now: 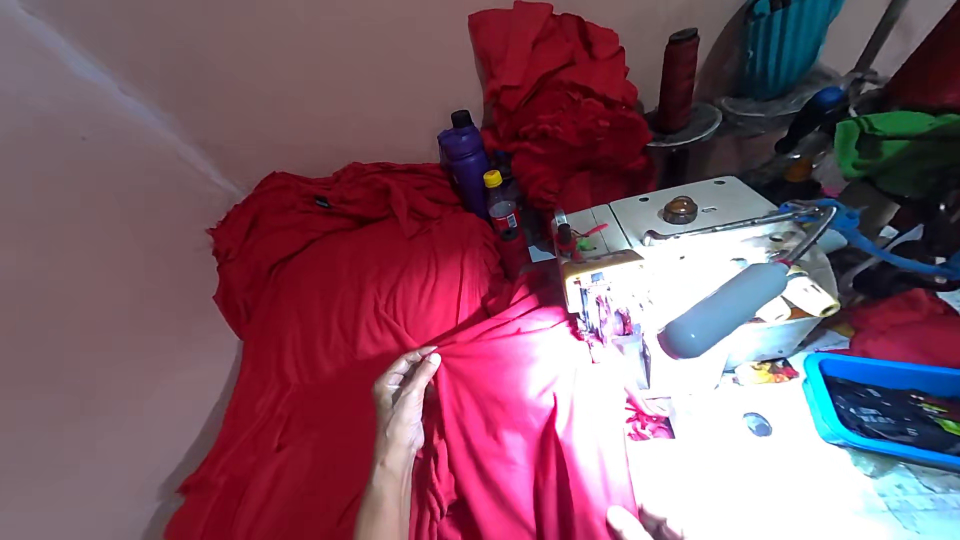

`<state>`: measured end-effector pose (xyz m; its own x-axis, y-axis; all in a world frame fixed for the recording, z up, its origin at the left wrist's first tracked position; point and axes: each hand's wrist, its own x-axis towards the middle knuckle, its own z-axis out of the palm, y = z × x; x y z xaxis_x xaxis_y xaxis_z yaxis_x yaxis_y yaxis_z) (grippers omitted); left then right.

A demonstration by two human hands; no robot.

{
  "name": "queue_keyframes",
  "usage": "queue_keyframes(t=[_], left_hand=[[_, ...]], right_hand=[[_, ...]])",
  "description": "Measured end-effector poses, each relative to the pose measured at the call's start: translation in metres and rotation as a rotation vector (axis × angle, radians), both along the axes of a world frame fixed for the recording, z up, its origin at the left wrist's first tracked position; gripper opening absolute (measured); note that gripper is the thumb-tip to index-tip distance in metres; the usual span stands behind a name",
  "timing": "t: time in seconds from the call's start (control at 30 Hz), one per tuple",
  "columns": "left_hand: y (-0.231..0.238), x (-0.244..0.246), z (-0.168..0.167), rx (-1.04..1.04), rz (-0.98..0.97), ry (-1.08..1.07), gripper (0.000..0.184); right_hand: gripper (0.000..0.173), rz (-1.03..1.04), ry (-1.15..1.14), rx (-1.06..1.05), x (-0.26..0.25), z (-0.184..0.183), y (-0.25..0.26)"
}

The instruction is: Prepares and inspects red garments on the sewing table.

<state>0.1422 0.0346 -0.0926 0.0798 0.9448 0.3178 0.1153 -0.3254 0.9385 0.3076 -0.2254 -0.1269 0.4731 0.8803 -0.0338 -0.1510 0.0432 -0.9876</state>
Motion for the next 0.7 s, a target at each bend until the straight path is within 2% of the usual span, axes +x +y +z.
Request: queue_keyframes(t=[0.1, 0.2, 0.27, 0.3, 0.4, 0.47, 0.5, 0.57, 0.6, 0.7], left_hand=[[0.013, 0.008, 0.025, 0.023, 0.053, -0.009, 0.011], [0.023, 0.016, 0.051, 0.088, 0.082, -0.063, 0.01], [0.03, 0.019, 0.06, 0.12, 0.115, -0.036, 0.008], [0.035, 0.018, 0.058, 0.146, 0.14, 0.053, 0.009], [0.035, 0.0, 0.04, 0.204, 0.18, 0.516, 0.026], [0.012, -0.008, 0.026, 0.251, 0.201, 0.688, 0.037], [-0.005, -0.011, 0.018, 0.33, 0.221, 0.696, 0.038], [-0.049, -0.015, 0.007, 0.483, 0.207, 0.638, 0.033], [-0.076, -0.014, 0.003, 0.523, 0.162, 0.594, 0.029], [-0.164, 0.005, -0.008, 0.464, -0.054, 0.462, 0.022]], right_hand=[[0.008, -0.03, -0.106, 0.059, 0.01, -0.002, 0.024], [0.011, -0.146, -0.231, 0.162, 0.021, -0.002, 0.05], [0.011, -0.156, -0.215, 0.179, 0.029, 0.0, 0.058], [0.011, -0.138, -0.17, 0.184, 0.032, 0.002, 0.06], [0.009, -0.073, -0.121, 0.175, 0.031, 0.001, 0.054], [0.01, 0.029, -0.159, 0.105, 0.022, -0.002, 0.032], [0.012, 0.097, -0.172, 0.032, 0.015, -0.001, 0.017], [0.018, 0.184, -0.199, -0.073, 0.001, -0.003, -0.013], [0.019, 0.195, -0.245, -0.049, -0.006, -0.011, -0.026], [0.022, 0.216, -0.354, 0.008, -0.017, -0.026, -0.054]])
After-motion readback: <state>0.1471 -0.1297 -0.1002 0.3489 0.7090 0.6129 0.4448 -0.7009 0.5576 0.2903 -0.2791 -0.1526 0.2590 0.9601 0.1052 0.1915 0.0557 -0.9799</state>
